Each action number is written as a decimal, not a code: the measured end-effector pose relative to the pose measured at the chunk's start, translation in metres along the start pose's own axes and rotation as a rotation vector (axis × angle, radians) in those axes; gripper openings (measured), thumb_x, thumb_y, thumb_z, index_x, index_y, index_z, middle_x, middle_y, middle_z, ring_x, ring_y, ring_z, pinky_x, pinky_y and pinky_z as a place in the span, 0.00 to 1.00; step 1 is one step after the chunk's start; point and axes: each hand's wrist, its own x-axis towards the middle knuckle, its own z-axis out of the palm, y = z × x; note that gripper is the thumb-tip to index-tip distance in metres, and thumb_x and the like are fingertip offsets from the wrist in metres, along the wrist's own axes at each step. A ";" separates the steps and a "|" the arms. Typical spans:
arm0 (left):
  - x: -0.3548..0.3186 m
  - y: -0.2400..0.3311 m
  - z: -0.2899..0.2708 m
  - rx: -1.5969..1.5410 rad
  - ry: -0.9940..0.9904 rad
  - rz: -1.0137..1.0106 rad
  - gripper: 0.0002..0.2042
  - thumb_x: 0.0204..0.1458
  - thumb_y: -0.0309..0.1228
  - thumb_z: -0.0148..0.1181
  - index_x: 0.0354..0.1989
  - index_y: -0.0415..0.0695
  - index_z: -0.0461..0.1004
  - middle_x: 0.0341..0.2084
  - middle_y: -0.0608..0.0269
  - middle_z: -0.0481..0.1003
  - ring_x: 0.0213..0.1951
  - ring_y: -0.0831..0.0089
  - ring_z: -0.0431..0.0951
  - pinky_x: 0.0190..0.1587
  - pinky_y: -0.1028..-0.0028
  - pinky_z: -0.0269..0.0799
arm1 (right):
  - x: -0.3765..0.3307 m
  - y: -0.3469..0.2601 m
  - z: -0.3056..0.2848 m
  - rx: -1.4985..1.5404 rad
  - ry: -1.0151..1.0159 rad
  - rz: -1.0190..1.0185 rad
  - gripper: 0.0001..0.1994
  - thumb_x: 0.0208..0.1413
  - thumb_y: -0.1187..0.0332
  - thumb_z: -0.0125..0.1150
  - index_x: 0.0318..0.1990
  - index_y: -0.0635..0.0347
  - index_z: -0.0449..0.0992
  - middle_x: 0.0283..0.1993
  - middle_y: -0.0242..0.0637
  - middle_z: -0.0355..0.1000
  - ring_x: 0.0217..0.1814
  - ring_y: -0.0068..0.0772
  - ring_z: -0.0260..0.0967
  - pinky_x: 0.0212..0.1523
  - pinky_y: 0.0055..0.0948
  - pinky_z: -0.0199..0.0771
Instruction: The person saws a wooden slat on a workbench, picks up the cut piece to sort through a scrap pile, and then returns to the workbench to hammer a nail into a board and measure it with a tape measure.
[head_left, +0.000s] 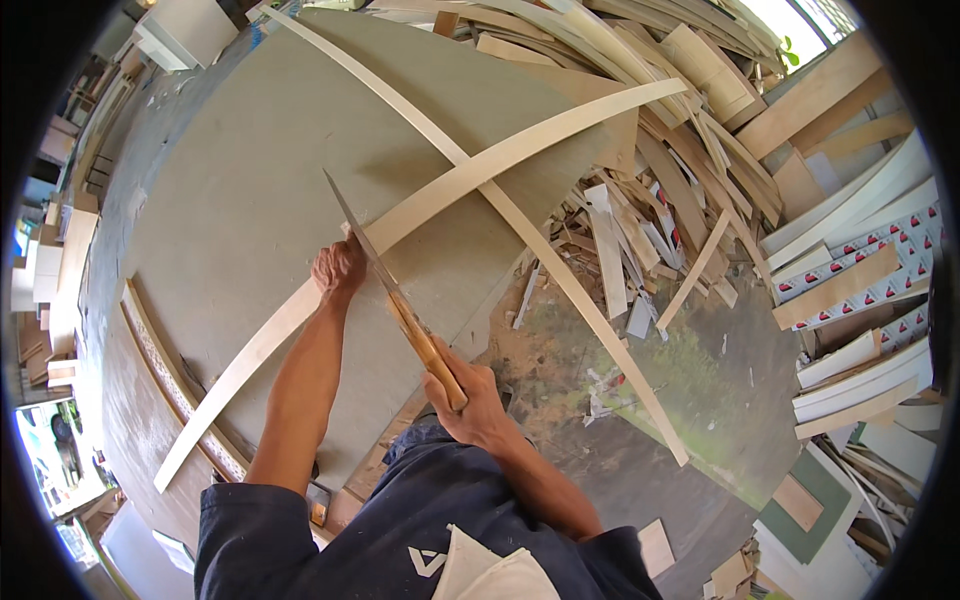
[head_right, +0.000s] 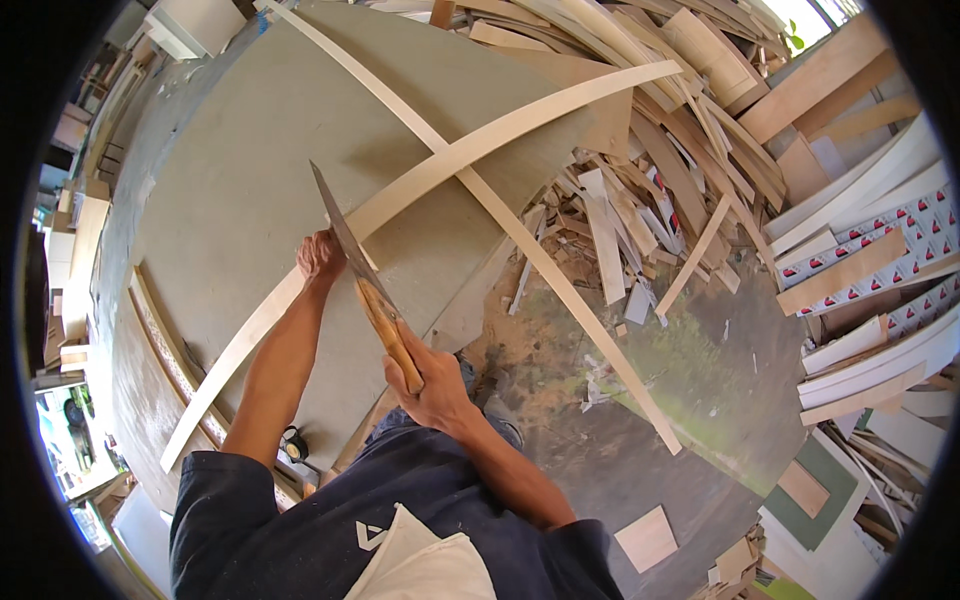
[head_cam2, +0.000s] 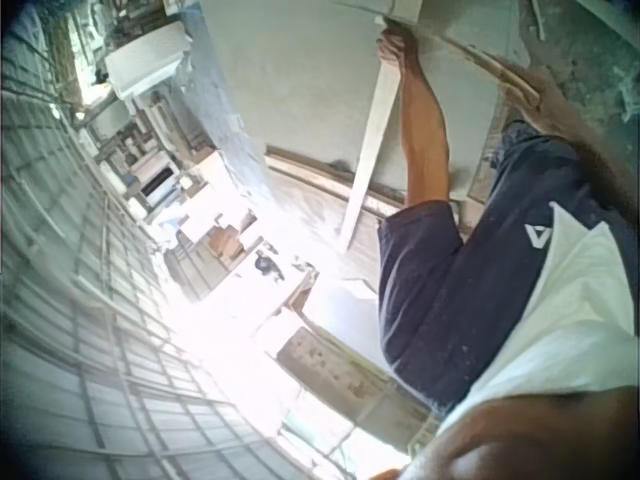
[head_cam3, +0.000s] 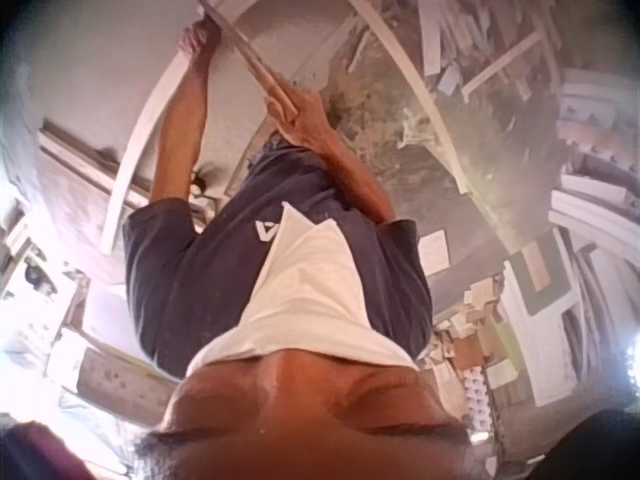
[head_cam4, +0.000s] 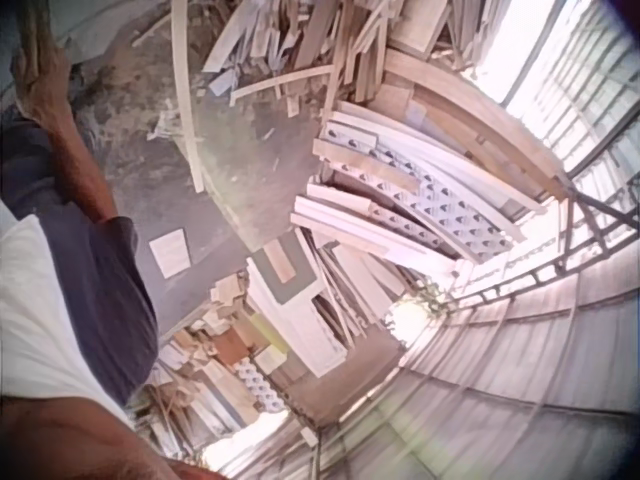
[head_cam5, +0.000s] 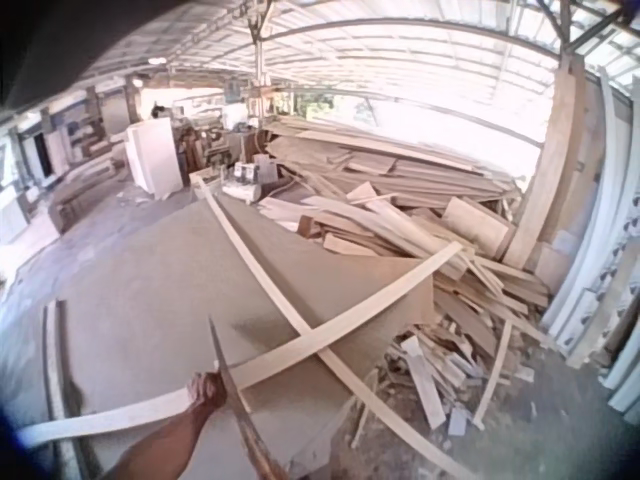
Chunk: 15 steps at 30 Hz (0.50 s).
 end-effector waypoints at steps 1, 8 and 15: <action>0.000 -0.004 0.000 0.002 0.002 0.003 0.34 0.64 0.55 0.36 0.30 0.36 0.81 0.34 0.35 0.77 0.42 0.40 0.77 0.49 0.50 0.70 | -0.012 0.001 -0.003 0.004 0.015 -0.048 0.27 0.56 0.72 0.61 0.62 0.70 0.65 0.30 0.50 0.74 0.27 0.50 0.75 0.29 0.36 0.73; -0.001 0.004 -0.005 -0.011 -0.077 -0.034 0.33 0.64 0.56 0.36 0.33 0.40 0.82 0.38 0.35 0.77 0.44 0.42 0.76 0.51 0.50 0.69 | -0.121 -0.037 -0.070 -0.049 -0.018 -0.007 0.28 0.56 0.71 0.59 0.64 0.71 0.64 0.41 0.54 0.78 0.35 0.46 0.80 0.36 0.32 0.77; 0.006 -0.004 0.008 0.000 0.003 -0.004 0.32 0.63 0.56 0.37 0.33 0.40 0.82 0.37 0.35 0.77 0.45 0.41 0.76 0.51 0.50 0.69 | -0.006 0.008 -0.004 0.013 -0.007 -0.029 0.28 0.55 0.72 0.62 0.64 0.67 0.64 0.32 0.48 0.74 0.27 0.51 0.75 0.28 0.36 0.73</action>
